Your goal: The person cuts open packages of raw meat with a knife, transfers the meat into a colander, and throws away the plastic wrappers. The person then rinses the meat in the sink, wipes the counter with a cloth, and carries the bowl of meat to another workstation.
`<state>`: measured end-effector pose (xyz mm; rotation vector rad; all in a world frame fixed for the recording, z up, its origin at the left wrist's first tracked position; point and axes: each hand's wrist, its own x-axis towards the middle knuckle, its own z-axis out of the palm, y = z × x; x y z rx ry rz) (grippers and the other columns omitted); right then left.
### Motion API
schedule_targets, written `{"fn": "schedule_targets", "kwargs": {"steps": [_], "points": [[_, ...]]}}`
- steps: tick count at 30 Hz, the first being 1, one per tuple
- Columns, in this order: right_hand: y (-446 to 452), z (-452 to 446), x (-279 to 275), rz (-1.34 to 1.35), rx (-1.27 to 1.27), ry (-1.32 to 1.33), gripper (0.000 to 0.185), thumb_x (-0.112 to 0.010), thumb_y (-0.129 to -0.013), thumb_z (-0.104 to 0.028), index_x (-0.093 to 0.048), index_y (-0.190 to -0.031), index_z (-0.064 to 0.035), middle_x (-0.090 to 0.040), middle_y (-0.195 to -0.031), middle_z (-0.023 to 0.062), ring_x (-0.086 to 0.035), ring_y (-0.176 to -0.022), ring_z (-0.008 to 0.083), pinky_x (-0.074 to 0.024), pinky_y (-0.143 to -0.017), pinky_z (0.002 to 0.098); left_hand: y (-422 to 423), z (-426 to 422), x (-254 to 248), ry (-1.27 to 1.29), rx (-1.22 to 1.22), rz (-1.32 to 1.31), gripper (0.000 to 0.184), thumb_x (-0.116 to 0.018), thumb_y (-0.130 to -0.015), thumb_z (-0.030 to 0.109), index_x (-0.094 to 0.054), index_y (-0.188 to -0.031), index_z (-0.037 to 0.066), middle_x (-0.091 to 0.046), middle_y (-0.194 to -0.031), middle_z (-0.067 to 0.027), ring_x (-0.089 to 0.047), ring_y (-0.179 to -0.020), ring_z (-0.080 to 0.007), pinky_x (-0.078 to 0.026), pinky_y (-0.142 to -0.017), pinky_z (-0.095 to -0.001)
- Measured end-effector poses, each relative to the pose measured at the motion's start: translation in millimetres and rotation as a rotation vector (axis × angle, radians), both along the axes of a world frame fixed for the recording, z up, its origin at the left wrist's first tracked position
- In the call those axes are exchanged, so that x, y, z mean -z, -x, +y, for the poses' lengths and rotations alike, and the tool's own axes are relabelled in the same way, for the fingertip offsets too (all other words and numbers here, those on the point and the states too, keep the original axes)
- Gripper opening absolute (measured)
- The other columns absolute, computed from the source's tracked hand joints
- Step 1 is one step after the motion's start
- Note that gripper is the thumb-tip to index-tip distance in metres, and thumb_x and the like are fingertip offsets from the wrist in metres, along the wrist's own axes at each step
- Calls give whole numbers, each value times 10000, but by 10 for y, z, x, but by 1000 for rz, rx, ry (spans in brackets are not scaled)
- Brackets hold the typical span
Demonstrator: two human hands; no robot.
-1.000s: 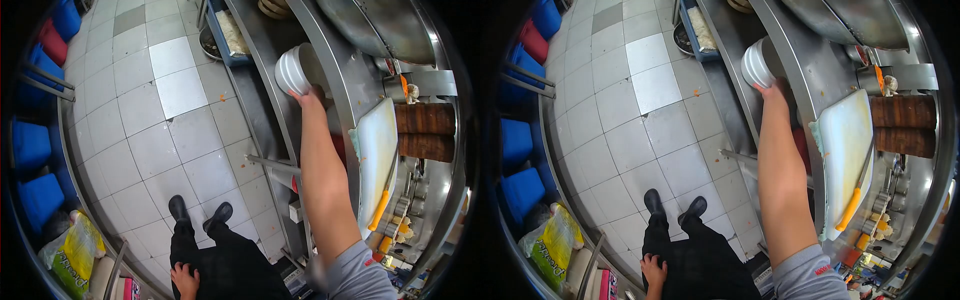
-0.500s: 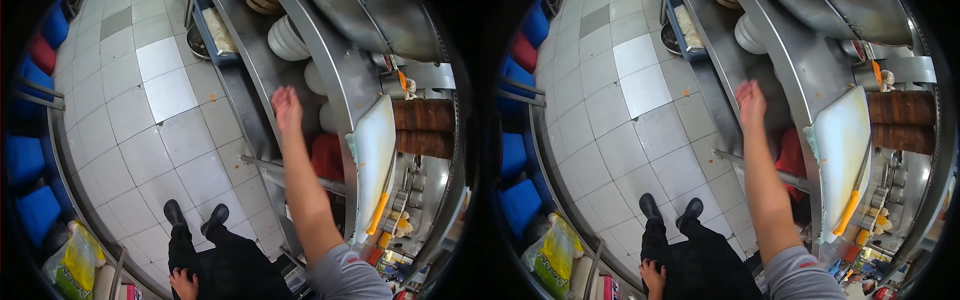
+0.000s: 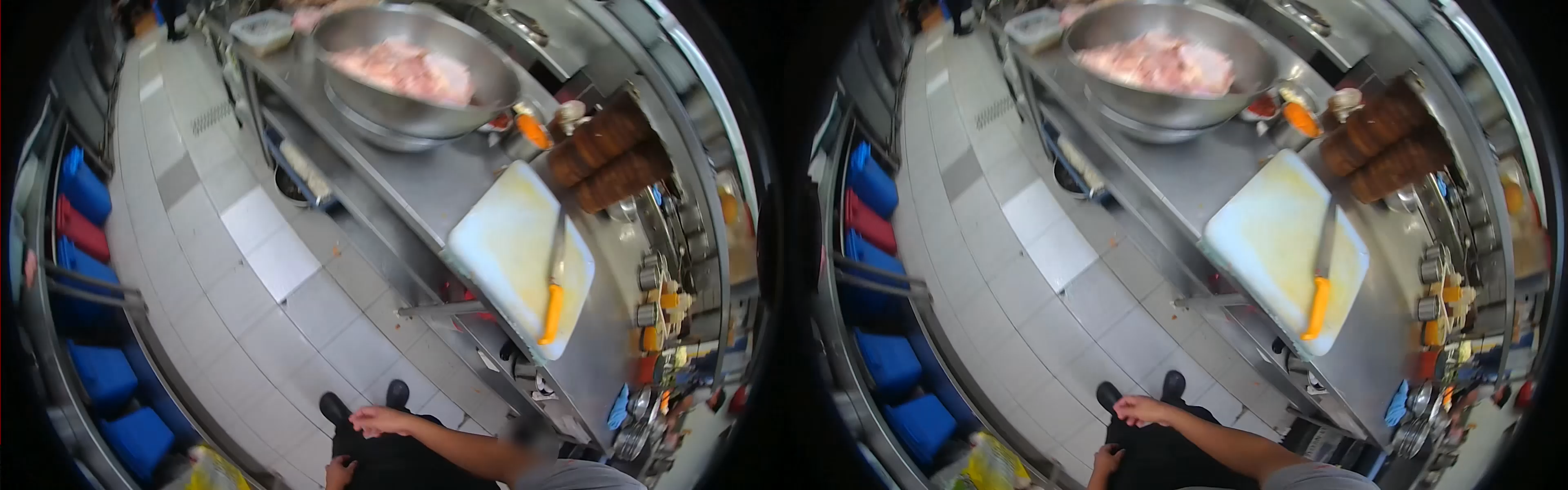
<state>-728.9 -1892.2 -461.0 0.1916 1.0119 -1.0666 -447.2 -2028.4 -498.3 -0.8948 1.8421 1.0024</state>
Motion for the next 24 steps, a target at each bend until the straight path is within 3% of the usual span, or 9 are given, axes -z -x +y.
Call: {"fn": "schedule_targets", "kwargs": {"steps": [4,7,11,13,15,18,21,22,24], "points": [[525,470,-798,354,59,-6,400,-600,-991,-316,-554,-1323,-98,-622,-1119,34,-599,-906,124,-506,-777,267,184,-554,-142,-94,-256,-28,457,-746,-842,315,-670,-1176,12,-711,-1109,-186,-674,-1047,-311,-516,-916,-389],[832,1205,-1278,581,275,-185,395,-607,-993,-309,-550,-1322,-98,-630,-1099,23,-597,-879,98,-507,-789,270,567,-1074,-270,38,19,139,435,-749,-842,285,-674,-1169,9,-716,-1093,-179,-671,-1053,-276,-512,-910,-372],[851,2235,-1949,790,609,-457,350,-610,-988,-287,-585,-1270,-80,-640,-941,0,-583,-807,86,-502,-724,247,1431,-1559,-440,62,99,405,362,-745,-851,243,-681,-1118,7,-724,-1013,-147,-679,-959,-248,-526,-859,-359],[793,2630,-2197,899,741,-607,305,-622,-974,-209,-598,-1241,-63,-632,-905,-13,-568,-762,82,-490,-683,243,2003,-1609,-562,46,83,520,327,-729,-857,236,-690,-1109,33,-722,-912,-121,-664,-815,-203,-529,-737,-333],[712,3074,-2257,1213,813,-745,361,-656,-933,-143,-568,-1272,-55,-629,-972,6,-562,-763,91,-483,-678,251,2691,-1462,-885,52,159,571,283,-696,-886,194,-680,-1119,35,-707,-952,-88,-625,-791,-163,-519,-686,-313],[730,4029,-2170,1481,1000,-1247,495,-682,-880,-124,-520,-1341,-50,-580,-1133,104,-576,-976,206,-495,-813,332,3457,-1177,-935,-76,43,595,285,-677,-905,174,-633,-1161,58,-685,-991,-58,-611,-796,-174,-502,-704,-327],[219,5710,-1591,1591,769,-1974,558,-668,-850,-116,-490,-1371,-24,-513,-1355,206,-496,-1246,370,-399,-1055,447,4004,-589,-1394,-256,-131,422,328,-647,-922,198,-592,-1226,87,-664,-1009,-41,-599,-774,-164,-489,-666,-324],[22,6034,-1793,1522,826,-1992,583,-655,-820,-105,-491,-1369,-2,-475,-1420,239,-412,-1344,421,-316,-1138,483,4065,-495,-1346,-317,-85,430,364,-645,-918,228,-578,-1250,95,-662,-1033,-50,-610,-775,-177,-495,-656,-333],[-522,6869,-1610,1356,624,-2215,549,-639,-779,-82,-550,-1315,-3,-511,-1383,248,-451,-1323,406,-341,-1127,472,4140,-371,-1217,-282,41,334,379,-649,-913,236,-579,-1258,97,-665,-1032,-52,-622,-789,-181,-499,-657,-331]]}}
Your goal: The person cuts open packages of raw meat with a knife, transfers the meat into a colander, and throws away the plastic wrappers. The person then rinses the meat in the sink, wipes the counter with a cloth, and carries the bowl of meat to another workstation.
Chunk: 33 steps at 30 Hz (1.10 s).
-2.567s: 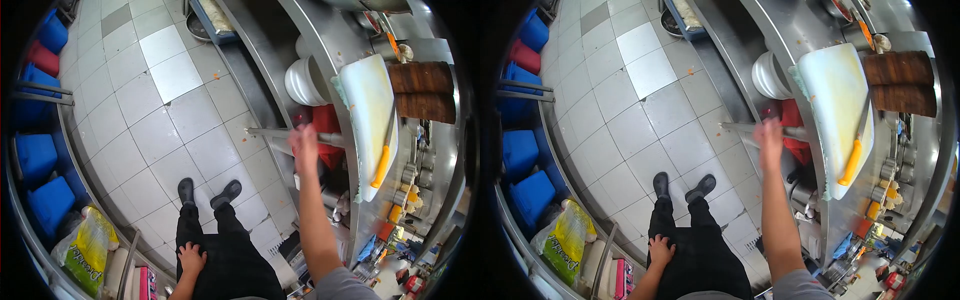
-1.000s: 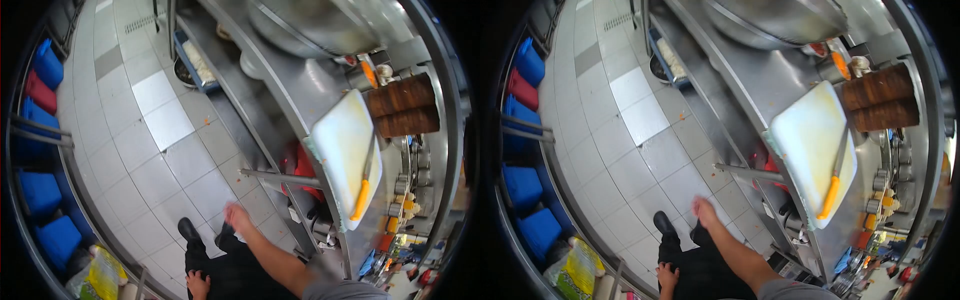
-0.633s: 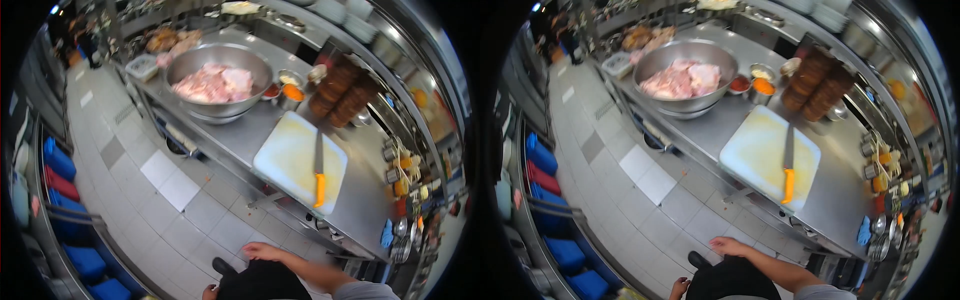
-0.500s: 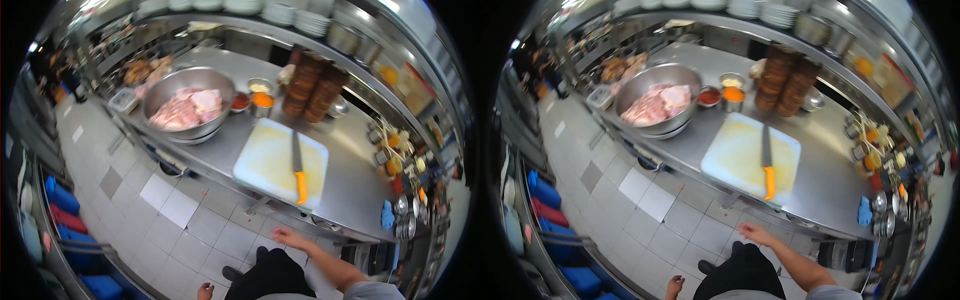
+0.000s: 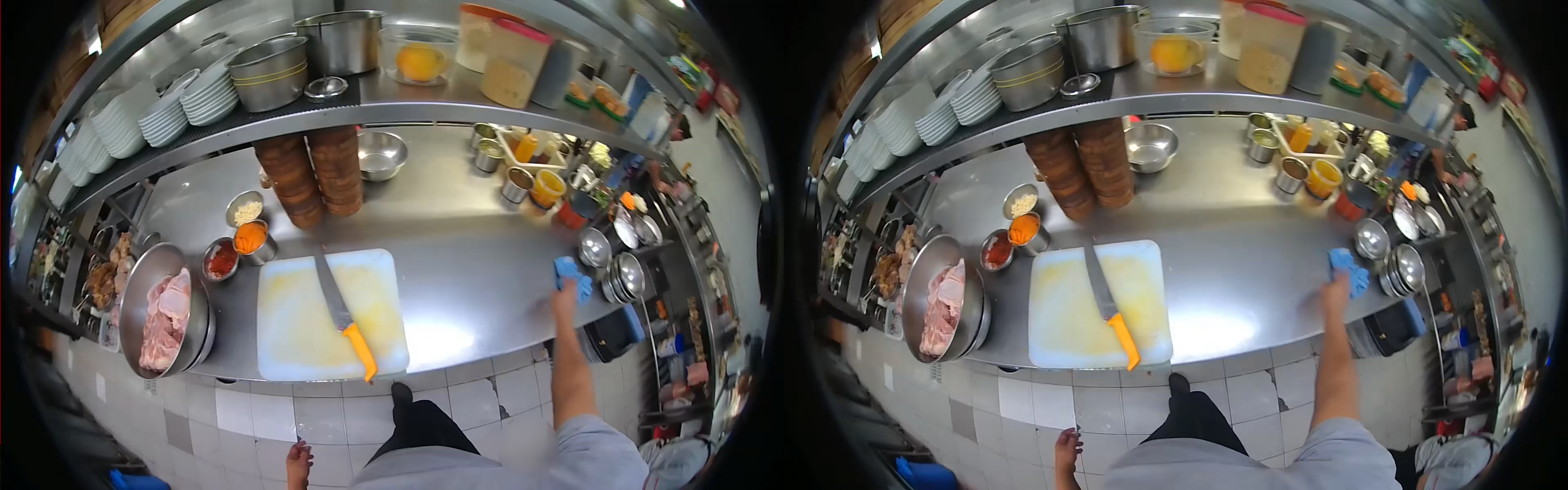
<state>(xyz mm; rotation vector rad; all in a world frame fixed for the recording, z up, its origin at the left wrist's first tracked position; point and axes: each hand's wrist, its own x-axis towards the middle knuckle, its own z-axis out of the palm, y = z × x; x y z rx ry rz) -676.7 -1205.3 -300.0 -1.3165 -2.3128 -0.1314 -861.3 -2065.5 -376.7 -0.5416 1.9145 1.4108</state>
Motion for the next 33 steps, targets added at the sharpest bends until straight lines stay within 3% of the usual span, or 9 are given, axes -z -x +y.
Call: {"fn": "schedule_targets", "kwargs": {"steps": [2,3,7,10,13,18,20,28,33], "points": [[-130,426,-303,-12,232,383,576,-600,-818,-166,-510,-1346,45,-491,-1423,262,-434,-1352,407,-347,-1132,453,-41,72,-93,158,155,-110,334,-662,-913,215,-622,-1212,70,-653,-855,-31,-623,-709,-120,-477,-552,-262],[-612,1079,387,-72,193,40,599,-684,-810,-173,-508,-1348,22,-586,-1274,275,-568,-1169,433,-443,-1037,426,-64,67,-150,182,121,-112,334,-662,-913,215,-622,-1212,70,-653,-855,-31,-623,-709,-120,-477,-552,-262],[-971,1547,851,65,82,375,715,-728,-800,-272,-477,-1408,8,-551,-1340,278,-555,-1208,423,-430,-1057,430,-333,-157,-145,330,143,-191,286,-694,-895,204,-682,-1114,22,-694,-829,-73,-634,-656,-128,-502,-565,-275],[-44,623,-9,-207,260,377,654,-725,-792,-250,-519,-1359,2,-567,-1314,272,-570,-1193,410,-458,-1021,439,-123,145,-384,331,59,264,238,-681,-919,160,-685,-1083,-12,-718,-879,-111,-656,-727,-160,-540,-674,-296],[397,126,196,-228,146,391,622,-747,-771,-261,-547,-1308,-21,-596,-1256,242,-588,-1162,397,-485,-967,458,483,997,-892,166,106,415,266,-710,-897,140,-666,-1130,18,-705,-990,-118,-653,-808,-165,-545,-702,-309],[1470,-1232,135,-34,-268,642,440,-710,-769,-286,-674,-1098,3,-691,-1076,225,-662,-1028,389,-518,-894,448,1328,2757,-1807,43,727,633,524,-818,-799,252,-597,-1232,58,-577,-1100,-158,-644,-817,-265,-559,-702,-351],[2033,-1640,-127,279,-281,951,360,-724,-774,-258,-685,-1018,4,-700,-906,190,-673,-799,320,-529,-738,421,1383,3086,-1600,178,817,712,595,-822,-782,307,-565,-1260,64,-565,-1114,-163,-651,-845,-303,-562,-724,-389],[3492,-2864,-120,40,-1004,306,366,-758,-744,-285,-673,-1049,-103,-575,-1242,114,-527,-1147,332,-415,-931,544,1297,2990,-1191,382,694,728,790,-780,-776,249,-349,-1417,85,-578,-1092,-182,-656,-899,-396,-556,-778,-474],[4013,-2676,26,-195,-918,392,369,-738,-785,-283,-618,-1097,-127,-590,-1192,106,-543,-1135,340,-458,-899,526,1233,2524,-1366,157,460,438,824,-724,-769,97,-281,-1460,20,-643,-882,-159,-673,-780,-308,-536,-718,-403]]}}
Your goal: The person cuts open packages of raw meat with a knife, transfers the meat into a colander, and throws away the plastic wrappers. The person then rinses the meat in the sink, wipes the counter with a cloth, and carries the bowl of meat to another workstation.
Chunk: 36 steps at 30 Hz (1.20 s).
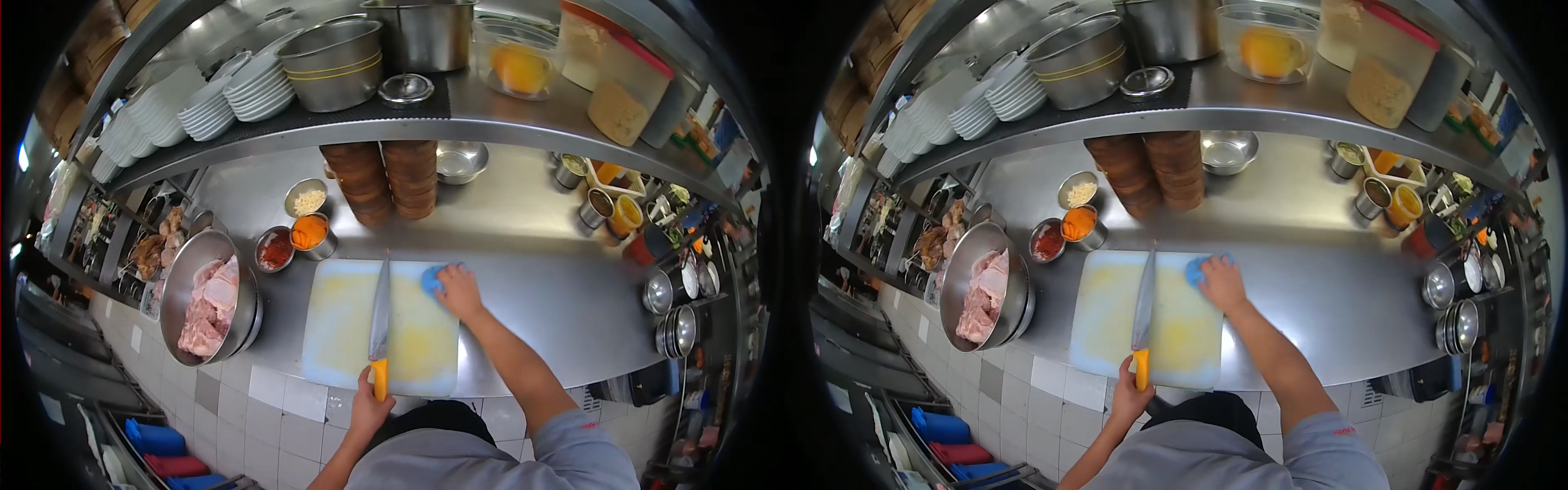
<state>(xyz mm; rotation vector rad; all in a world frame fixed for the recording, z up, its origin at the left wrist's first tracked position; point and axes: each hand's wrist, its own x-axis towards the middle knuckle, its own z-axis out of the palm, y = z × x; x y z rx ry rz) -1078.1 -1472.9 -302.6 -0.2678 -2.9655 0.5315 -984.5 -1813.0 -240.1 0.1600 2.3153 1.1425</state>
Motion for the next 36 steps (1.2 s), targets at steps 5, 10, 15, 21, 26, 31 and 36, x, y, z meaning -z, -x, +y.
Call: {"fn": "schedule_targets", "kwargs": {"steps": [5,10,15,21,26,31,36], "points": [[860,585,-13,20,281,204,344,-708,-814,-239,-617,-1114,-98,-628,-1158,164,-600,-1074,369,-505,-891,453,-403,-695,65,-10,-151,8,863,-750,-746,121,-288,-1465,5,-631,-808,-125,-660,-727,-278,-527,-697,-377],[1764,12,-543,-56,-182,432,413,-713,-817,-245,-628,-1205,-131,-626,-1207,163,-604,-1117,343,-500,-931,436,-904,-1129,-239,5,-333,39,784,-722,-730,0,-352,-1421,-11,-582,-853,-74,-605,-738,-140,-515,-686,-287],[2524,-969,-137,-180,-436,276,325,-670,-870,-227,-692,-1194,-223,-539,-1373,97,-448,-1325,319,-410,-1071,446,-1240,-1128,-363,57,-492,71,760,-735,-718,20,-389,-1394,-9,-598,-844,-77,-637,-744,-155,-530,-699,-291],[2511,-1247,468,-194,-524,164,313,-599,-866,-126,-754,-1081,-292,-560,-1312,24,-423,-1308,265,-299,-1094,562,-1458,-1146,-289,110,-479,82,775,-762,-699,49,-408,-1386,-13,-637,-847,-103,-673,-735,-180,-542,-676,-300],[2356,-454,519,-220,-686,113,305,-636,-771,-65,-762,-931,-291,-611,-1168,-44,-476,-1214,223,-373,-1013,508,-1249,-1070,-498,147,-473,23,766,-758,-703,46,-416,-1385,-18,-637,-843,-101,-670,-734,-179,-539,-677,-294],[1549,654,362,-247,-480,83,271,-644,-756,-82,-767,-888,-285,-621,-1134,-41,-501,-1185,236,-423,-990,430,-1097,-1122,-448,47,-472,42,748,-711,-724,-2,-399,-1403,-35,-620,-852,-96,-641,-744,-159,-527,-693,-286],[492,1291,374,-192,-184,95,229,-654,-767,-131,-768,-915,-264,-621,-1170,6,-512,-1192,274,-471,-988,411,-945,-1199,-251,-58,-403,28,757,-693,-727,-24,-384,-1418,-37,-610,-878,-96,-622,-761,-156,-519,-716,-286]]}}
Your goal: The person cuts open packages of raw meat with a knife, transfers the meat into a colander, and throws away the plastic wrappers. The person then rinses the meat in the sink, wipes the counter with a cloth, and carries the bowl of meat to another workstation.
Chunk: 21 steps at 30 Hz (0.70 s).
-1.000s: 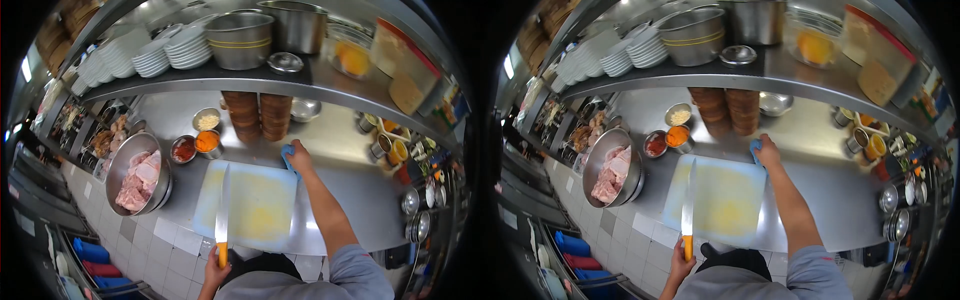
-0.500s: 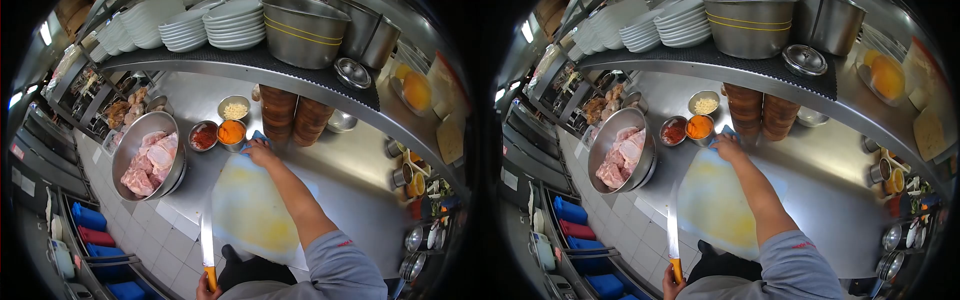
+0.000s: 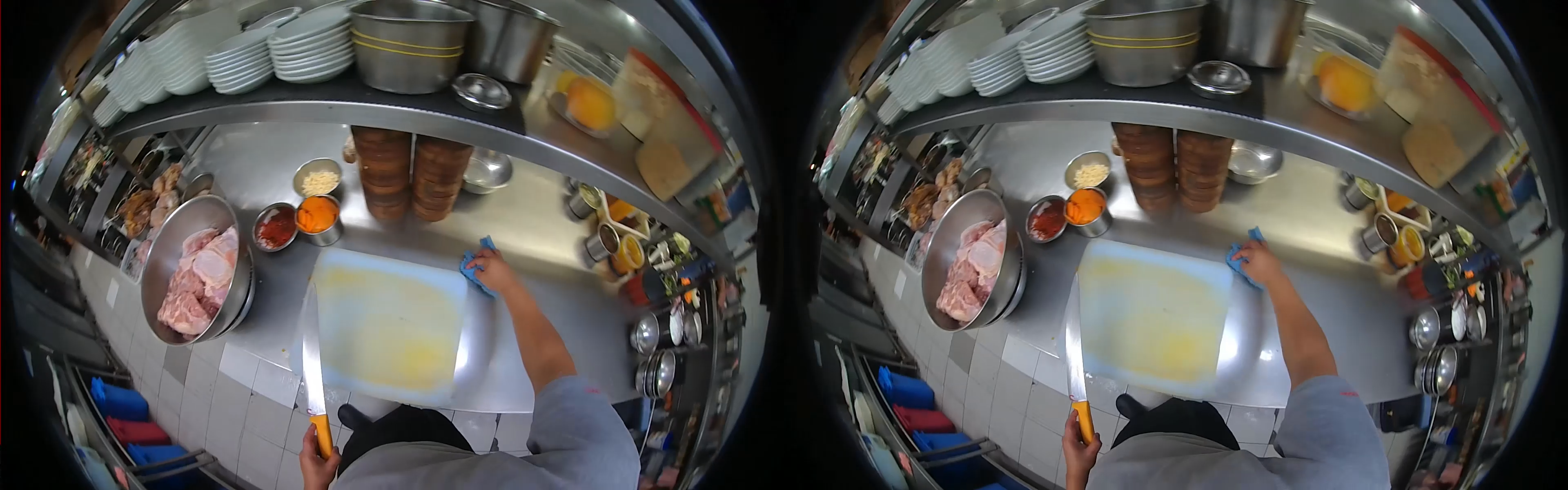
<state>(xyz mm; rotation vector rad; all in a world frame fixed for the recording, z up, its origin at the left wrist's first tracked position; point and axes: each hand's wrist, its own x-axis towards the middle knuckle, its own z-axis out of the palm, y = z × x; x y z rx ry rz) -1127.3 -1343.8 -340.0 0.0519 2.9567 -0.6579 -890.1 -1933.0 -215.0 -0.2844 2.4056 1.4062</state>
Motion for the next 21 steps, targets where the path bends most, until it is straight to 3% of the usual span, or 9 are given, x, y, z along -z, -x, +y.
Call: {"fn": "schedule_targets", "kwargs": {"steps": [2,7,11,13,14,15,17,19,21], "points": [[-414,-191,-79,119,184,-19,214,-658,-768,-152,-763,-931,-244,-621,-1170,40,-517,-1172,300,-489,-981,441,81,-21,11,-21,61,-36,756,-672,-739,-43,-367,-1431,-32,-620,-936,-101,-616,-800,-153,-515,-747,-285],[-1350,-1018,-318,69,284,10,193,-665,-750,-153,-740,-919,-210,-625,-1121,41,-530,-1121,318,-520,-893,431,334,-65,103,-225,183,44,750,-680,-766,-31,-349,-1438,-37,-642,-1083,-179,-654,-951,-204,-521,-840,-317],[-2574,-1618,-729,-7,-38,-32,115,-688,-739,-155,-691,-852,-178,-616,-1035,29,-540,-1034,288,-501,-863,412,549,-240,155,-308,279,-19,742,-674,-779,-52,-351,-1446,-27,-617,-1161,-185,-633,-1050,-212,-511,-880,-329],[-3222,-1724,-873,-364,-317,-153,104,-689,-763,-162,-704,-865,-145,-619,-995,60,-568,-1019,278,-488,-875,424,652,-422,272,-281,353,-32,738,-684,-779,-29,-366,-1445,-11,-621,-1176,-189,-646,-1053,-229,-515,-885,-334],[-3690,-1710,-857,-424,-148,0,101,-686,-794,-163,-714,-876,-109,-643,-990,91,-594,-1036,294,-484,-898,452,691,-506,310,-247,401,-40,735,-694,-780,-5,-380,-1444,6,-624,-1191,-193,-659,-1057,-245,-520,-889,-339],[-4042,-1609,-857,-522,-26,312,90,-661,-810,-149,-688,-837,-67,-664,-910,94,-640,-923,266,-512,-837,423,733,-568,296,-248,383,-37,735,-694,-780,-5,-380,-1444,6,-624,-1191,-193,-659,-1057,-245,-520,-889,-339],[-4177,-1623,-1359,-660,639,589,151,-637,-791,-88,-692,-926,-48,-679,-886,78,-664,-840,232,-542,-788,413,903,-585,202,-26,564,23,726,-717,-789,87,-403,-1442,42,-611,-1254,-220,-663,-1083,-326,-530,-901,-376],[-4255,-1604,-1302,-264,1082,975,276,-597,-806,-68,-663,-1072,-40,-663,-886,52,-662,-812,208,-556,-751,384,1007,-514,211,-38,566,22,739,-724,-790,131,-397,-1448,53,-592,-1280,-236,-642,-1096,-368,-526,-911,-403],[-3802,-1791,-1479,115,959,1290,379,-576,-852,-101,-588,-1228,-57,-660,-1002,65,-664,-923,220,-558,-808,385,1082,-384,319,-54,589,50,752,-730,-791,174,-392,-1454,64,-573,-1307,-251,-621,-1108,-411,-521,-921,-430]]}}
